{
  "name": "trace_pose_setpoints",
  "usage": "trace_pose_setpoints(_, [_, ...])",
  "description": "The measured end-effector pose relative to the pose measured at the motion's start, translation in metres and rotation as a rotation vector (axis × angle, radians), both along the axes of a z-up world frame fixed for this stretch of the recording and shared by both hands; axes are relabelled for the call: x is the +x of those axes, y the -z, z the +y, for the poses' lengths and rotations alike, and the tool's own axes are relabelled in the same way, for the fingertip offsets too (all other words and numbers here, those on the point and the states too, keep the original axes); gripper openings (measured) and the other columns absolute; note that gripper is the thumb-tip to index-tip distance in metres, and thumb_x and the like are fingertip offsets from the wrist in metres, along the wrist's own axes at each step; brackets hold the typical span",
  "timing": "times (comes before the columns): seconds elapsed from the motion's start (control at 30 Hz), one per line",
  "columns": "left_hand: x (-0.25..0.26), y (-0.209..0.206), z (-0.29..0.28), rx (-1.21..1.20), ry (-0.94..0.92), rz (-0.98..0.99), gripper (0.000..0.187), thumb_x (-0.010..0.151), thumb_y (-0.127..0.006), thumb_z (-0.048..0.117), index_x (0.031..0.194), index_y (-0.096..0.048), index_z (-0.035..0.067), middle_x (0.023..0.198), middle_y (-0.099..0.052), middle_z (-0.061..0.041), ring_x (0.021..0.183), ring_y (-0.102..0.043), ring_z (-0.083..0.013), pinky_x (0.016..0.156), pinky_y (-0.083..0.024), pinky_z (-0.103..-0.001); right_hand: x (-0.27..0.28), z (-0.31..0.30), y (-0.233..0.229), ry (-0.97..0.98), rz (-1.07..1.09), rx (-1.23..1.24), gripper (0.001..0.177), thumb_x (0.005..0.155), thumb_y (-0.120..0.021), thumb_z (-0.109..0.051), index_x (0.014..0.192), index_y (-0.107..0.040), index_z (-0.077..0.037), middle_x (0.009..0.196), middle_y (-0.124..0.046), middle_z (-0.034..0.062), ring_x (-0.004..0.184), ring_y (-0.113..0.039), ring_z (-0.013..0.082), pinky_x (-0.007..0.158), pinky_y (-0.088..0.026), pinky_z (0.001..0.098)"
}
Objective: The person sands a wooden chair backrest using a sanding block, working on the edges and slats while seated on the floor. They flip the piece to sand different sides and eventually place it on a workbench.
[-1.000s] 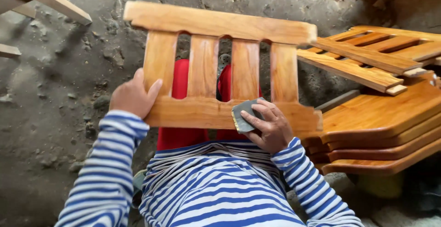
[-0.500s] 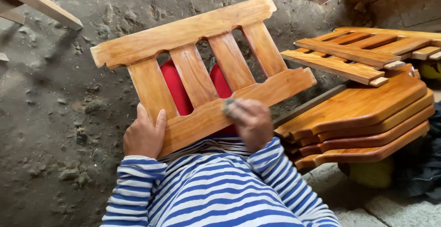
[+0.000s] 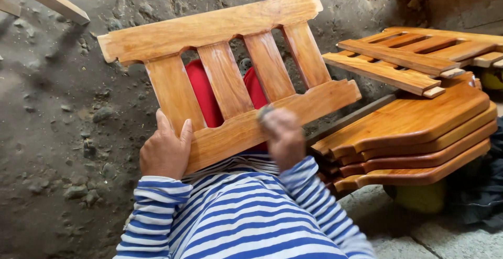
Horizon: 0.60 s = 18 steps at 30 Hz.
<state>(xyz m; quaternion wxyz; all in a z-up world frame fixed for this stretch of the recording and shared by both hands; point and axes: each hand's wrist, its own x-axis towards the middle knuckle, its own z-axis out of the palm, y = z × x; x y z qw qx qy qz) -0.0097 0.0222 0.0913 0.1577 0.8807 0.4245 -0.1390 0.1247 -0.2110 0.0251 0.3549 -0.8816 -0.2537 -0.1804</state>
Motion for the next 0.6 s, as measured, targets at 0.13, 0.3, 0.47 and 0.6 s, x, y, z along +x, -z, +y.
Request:
trace_pose_setpoints(0.13, [-0.001,0.004,-0.002,0.027,0.018,-0.011,0.078,0.100,-0.044,0.060,0.151,-0.044,0.001,0.082,-0.073,-0.027,0.082,-0.075,-0.0473,0.074,-0.058,-0.058,0.002,-0.014,0.006,-0.239,0.085,-0.001,0.016,0.086,-0.080,-0.017,0.102,-0.082,-0.016,0.101,-0.077,0.0054,0.103,-0.072,0.0267,0.099,-0.057,0.0376])
trace_pose_setpoints(0.3, [-0.002,0.006,-0.005,0.021,0.012,-0.051,0.077,0.100,-0.046,0.059,0.151,-0.044,0.001,0.081,-0.073,-0.027,0.081,-0.075,-0.0473,0.073,-0.058,-0.058,0.113,-0.124,0.080,0.121,-0.074,-0.174,0.011,0.092,-0.077,-0.011,0.101,-0.078,-0.005,0.095,-0.071,0.0129,0.095,-0.069,0.0347,0.091,-0.054,0.0449])
trace_pose_setpoints(0.47, [-0.004,0.014,-0.003,0.016,0.020,-0.062,0.078,0.099,-0.048,0.059,0.151,-0.045,0.002,0.079,-0.073,-0.026,0.080,-0.075,-0.0464,0.073,-0.058,-0.057,0.155,-0.168,0.119,0.280,-0.192,-0.396,0.011,0.091,-0.081,-0.023,0.096,-0.078,-0.014,0.091,-0.068,-0.0012,0.087,-0.067,0.0233,0.084,-0.054,0.0347])
trace_pose_setpoints(0.6, [-0.005,0.012,0.003,0.046,0.016,-0.034,0.078,0.099,-0.047,0.061,0.150,-0.046,0.002,0.079,-0.073,-0.026,0.079,-0.075,-0.0463,0.072,-0.059,-0.057,0.043,-0.015,0.014,0.090,-0.012,-0.077,0.008,0.091,-0.072,-0.007,0.094,-0.078,-0.003,0.089,-0.070,0.0152,0.089,-0.069,0.0379,0.087,-0.055,0.0439])
